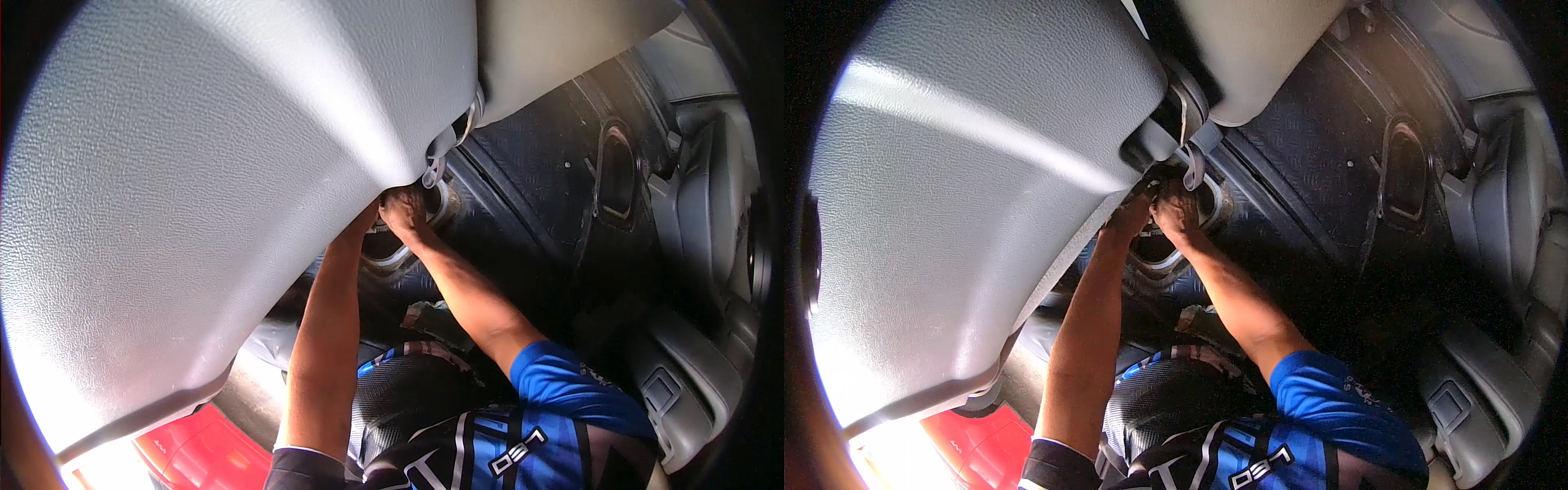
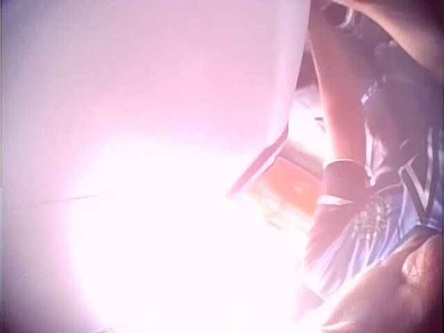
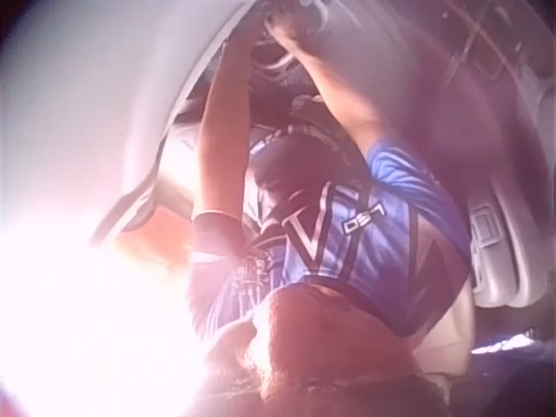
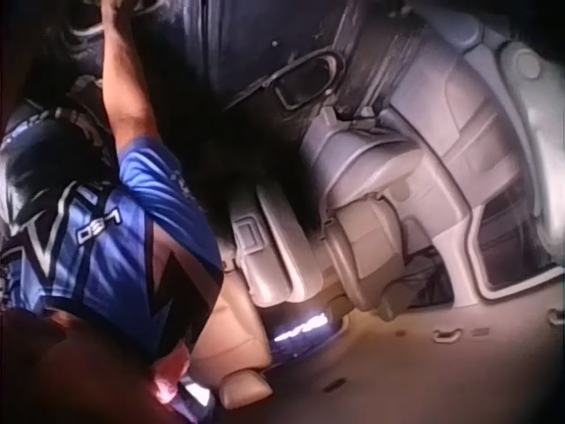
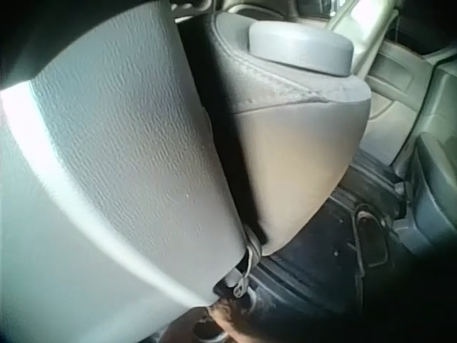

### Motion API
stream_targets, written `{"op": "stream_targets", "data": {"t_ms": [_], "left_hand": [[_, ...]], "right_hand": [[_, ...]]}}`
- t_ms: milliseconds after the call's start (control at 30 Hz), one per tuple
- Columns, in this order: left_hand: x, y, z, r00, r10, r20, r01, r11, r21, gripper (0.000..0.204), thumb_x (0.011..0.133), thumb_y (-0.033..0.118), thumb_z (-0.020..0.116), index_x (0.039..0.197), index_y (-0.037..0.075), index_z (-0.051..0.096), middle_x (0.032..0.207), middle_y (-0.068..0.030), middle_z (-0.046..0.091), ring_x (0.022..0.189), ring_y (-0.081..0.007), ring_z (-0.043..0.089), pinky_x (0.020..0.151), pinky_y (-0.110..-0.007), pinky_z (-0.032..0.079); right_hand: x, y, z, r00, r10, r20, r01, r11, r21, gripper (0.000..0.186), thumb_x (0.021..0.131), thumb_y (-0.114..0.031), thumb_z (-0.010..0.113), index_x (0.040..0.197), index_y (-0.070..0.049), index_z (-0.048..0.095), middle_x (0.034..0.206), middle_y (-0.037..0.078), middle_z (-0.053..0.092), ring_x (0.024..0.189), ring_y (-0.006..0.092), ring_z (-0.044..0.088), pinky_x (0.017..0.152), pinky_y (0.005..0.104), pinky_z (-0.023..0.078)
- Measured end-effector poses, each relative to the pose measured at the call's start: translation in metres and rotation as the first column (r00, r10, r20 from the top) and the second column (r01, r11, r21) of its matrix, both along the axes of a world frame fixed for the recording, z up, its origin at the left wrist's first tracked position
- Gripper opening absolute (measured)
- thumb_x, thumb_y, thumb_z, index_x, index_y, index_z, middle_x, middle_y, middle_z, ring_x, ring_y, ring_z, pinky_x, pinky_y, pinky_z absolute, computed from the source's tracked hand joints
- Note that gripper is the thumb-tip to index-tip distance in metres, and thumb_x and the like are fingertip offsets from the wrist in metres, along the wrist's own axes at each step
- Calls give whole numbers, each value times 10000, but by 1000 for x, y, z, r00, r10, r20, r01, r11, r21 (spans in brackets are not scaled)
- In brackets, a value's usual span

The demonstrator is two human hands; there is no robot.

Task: Replacing or repairing a component located under the floor panel in the interior of a vehicle.

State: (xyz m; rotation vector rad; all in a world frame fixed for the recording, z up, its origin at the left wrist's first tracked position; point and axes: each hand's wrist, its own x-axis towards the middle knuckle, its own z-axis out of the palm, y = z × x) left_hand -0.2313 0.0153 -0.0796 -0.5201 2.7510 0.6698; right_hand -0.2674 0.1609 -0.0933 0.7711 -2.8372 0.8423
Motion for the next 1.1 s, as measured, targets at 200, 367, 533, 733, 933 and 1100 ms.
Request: {"op": "stream_targets", "data": {"t_ms": [200, 367, 533, 733, 933, 1100], "left_hand": [[-8, -12, 11, 1000, -21, 14, 22, 1000, -21, 444, 993, 335, 548, 1344, 66, 593, 1374, -219, 601, 1294, -425, 536, 1136, -496, 390], [-12, -11, 28, 1000, -30, 10, 30, 998, -53, 443, 993, 328, 550, 1357, 78, 583, 1386, -217, 592, 1303, -424, 530, 1140, -498, 386], [14, 1, 42, 1000, -11, 0, 11, 996, -90, 444, 994, 322, 552, 1371, 89, 573, 1398, -215, 583, 1312, -423, 523, 1145, -499, 381], [6, -15, 58, 999, -19, 30, 23, 992, -126, 446, 994, 315, 554, 1386, 103, 562, 1412, -212, 572, 1322, -422, 515, 1150, -501, 375], [-1, 8, 73, 999, -36, 36, 42, 986, -159, 450, 995, 307, 556, 1402, 117, 550, 1427, -210, 561, 1332, -421, 507, 1156, -502, 370], [2, 4, 84, 997, -27, 69, 40, 979, -198, 455, 995, 301, 557, 1416, 128, 540, 1439, -208, 553, 1341, -420, 500, 1160, -504, 365]], "right_hand": [[7, -10, -5, 996, 84, 28, -85, 995, 57, 238, 816, -262, 718, 745, -35, 733, 759, 173, 700, 669, 337, 684, 650, 462, 527], [1, -10, -1, 984, 173, -46, -174, 985, -16, 281, 861, -94, 643, 1100, 50, 673, 1018, 244, 684, 896, 376, 688, 775, 429, 568], [-1, 0, -9, 968, 171, -181, -175, 985, -4, 363, 892, -150, 650, 1138, 115, 632, 1062, 275, 656, 931, 396, 669, 826, 465, 544], [2, -11, -14, 972, 234, -28, -231, 969, 83, 384, 866, -152, 695, 1115, 133, 630, 1099, 300, 644, 964, 414, 655, 872, 483, 532], [-8, 1, -14, 983, 182, -40, -185, 979, -91, 399, 787, -192, 795, 1093, 38, 682, 1068, 235, 676, 965, 414, 655, 868, 484, 535], [3, -6, 6, 985, 173, -1, -173, 983, -66, 355, 801, -211, 790, 1072, -1, 699, 1063, 208, 692, 979, 412, 658, 875, 488, 531]]}}
